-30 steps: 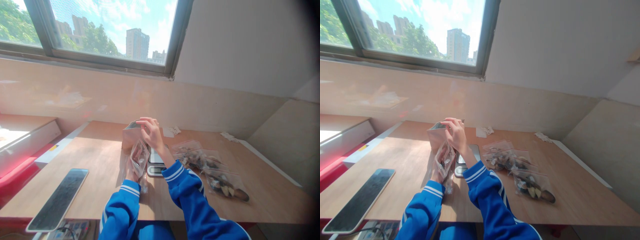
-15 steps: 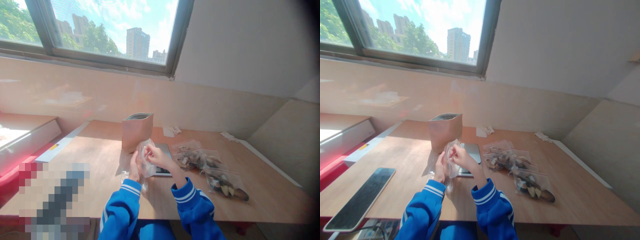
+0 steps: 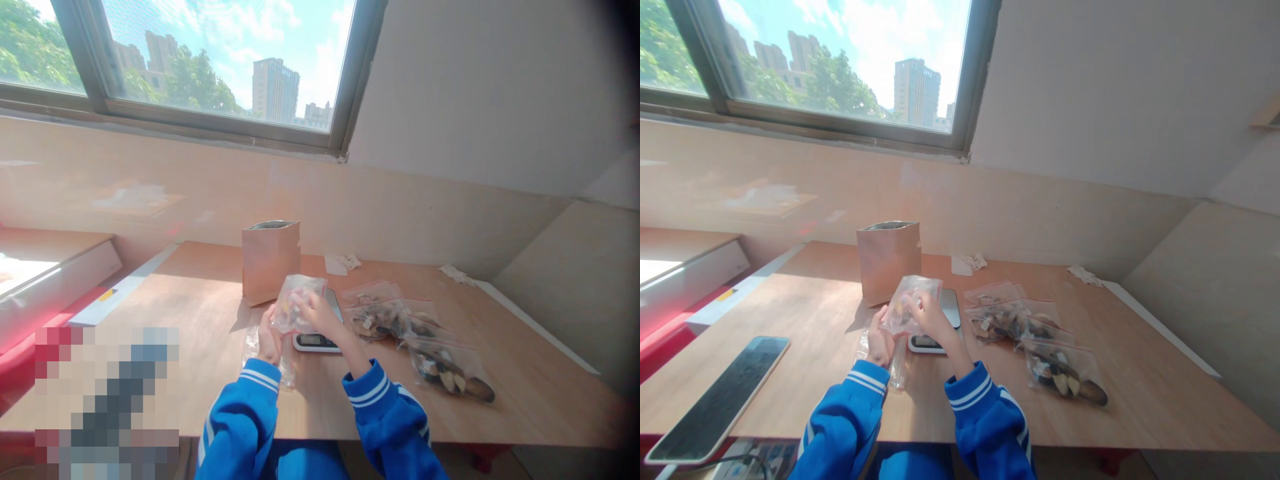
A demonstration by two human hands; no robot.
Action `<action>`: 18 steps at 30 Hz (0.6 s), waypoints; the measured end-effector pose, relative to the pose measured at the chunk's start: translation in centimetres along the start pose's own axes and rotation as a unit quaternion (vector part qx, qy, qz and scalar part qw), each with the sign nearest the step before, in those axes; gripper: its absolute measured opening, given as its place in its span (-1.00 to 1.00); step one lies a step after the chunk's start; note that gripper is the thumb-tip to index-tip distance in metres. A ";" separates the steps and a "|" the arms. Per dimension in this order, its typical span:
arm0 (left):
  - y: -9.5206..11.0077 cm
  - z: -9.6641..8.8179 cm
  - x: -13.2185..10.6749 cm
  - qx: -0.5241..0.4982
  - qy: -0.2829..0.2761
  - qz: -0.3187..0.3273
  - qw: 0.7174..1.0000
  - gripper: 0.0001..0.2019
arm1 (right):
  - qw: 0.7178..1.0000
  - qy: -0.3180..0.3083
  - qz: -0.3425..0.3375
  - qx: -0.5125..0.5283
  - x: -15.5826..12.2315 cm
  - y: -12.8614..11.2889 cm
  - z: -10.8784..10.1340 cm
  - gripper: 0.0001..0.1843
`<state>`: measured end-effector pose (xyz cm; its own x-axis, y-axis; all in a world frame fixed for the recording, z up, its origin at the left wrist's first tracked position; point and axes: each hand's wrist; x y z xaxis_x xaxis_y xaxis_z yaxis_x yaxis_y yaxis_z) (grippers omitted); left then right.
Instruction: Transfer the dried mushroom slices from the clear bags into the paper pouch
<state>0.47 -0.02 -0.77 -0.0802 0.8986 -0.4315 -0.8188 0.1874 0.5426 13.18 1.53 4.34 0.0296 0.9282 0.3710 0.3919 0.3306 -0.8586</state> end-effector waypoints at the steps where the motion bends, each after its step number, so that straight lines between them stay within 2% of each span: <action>1: 0.0 0.1 0.0 0.004 -0.010 0.000 1.000 -0.64 | 1.000 -0.011 0.006 -0.012 -0.1 -0.1 -0.1 -0.67; 4: 0.1 0.4 0.0 0.012 -0.010 0.004 1.000 -0.68 | 0.998 -0.057 0.005 -0.024 -0.4 -0.3 -0.4 -0.61; 9: 0.1 0.6 0.1 0.028 0.006 -0.002 1.000 -0.70 | 0.992 -0.121 -0.028 0.031 -0.9 -0.4 -0.4 -0.54; 14: 0.2 0.5 0.3 0.029 -0.017 -0.013 0.999 -0.63 | 0.989 -0.135 -0.048 0.039 -1.0 0.0 0.0 -0.56; 18: 0.3 0.4 0.2 0.033 -0.036 -0.026 0.998 -0.58 | 0.991 -0.119 -0.026 0.046 -1.4 0.2 0.5 -0.61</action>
<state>0.44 0.43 -0.39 0.0052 0.9126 -0.4087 -0.7817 0.2586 0.5674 12.74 0.43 3.49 -0.2114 0.9196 0.3312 0.3010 0.3836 -0.8730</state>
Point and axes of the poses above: each hand's wrist, its own x-axis towards the middle knuckle, its own z-axis out of the palm, y = z × x, and after that the axes turned 15 degrees about y, right-handed
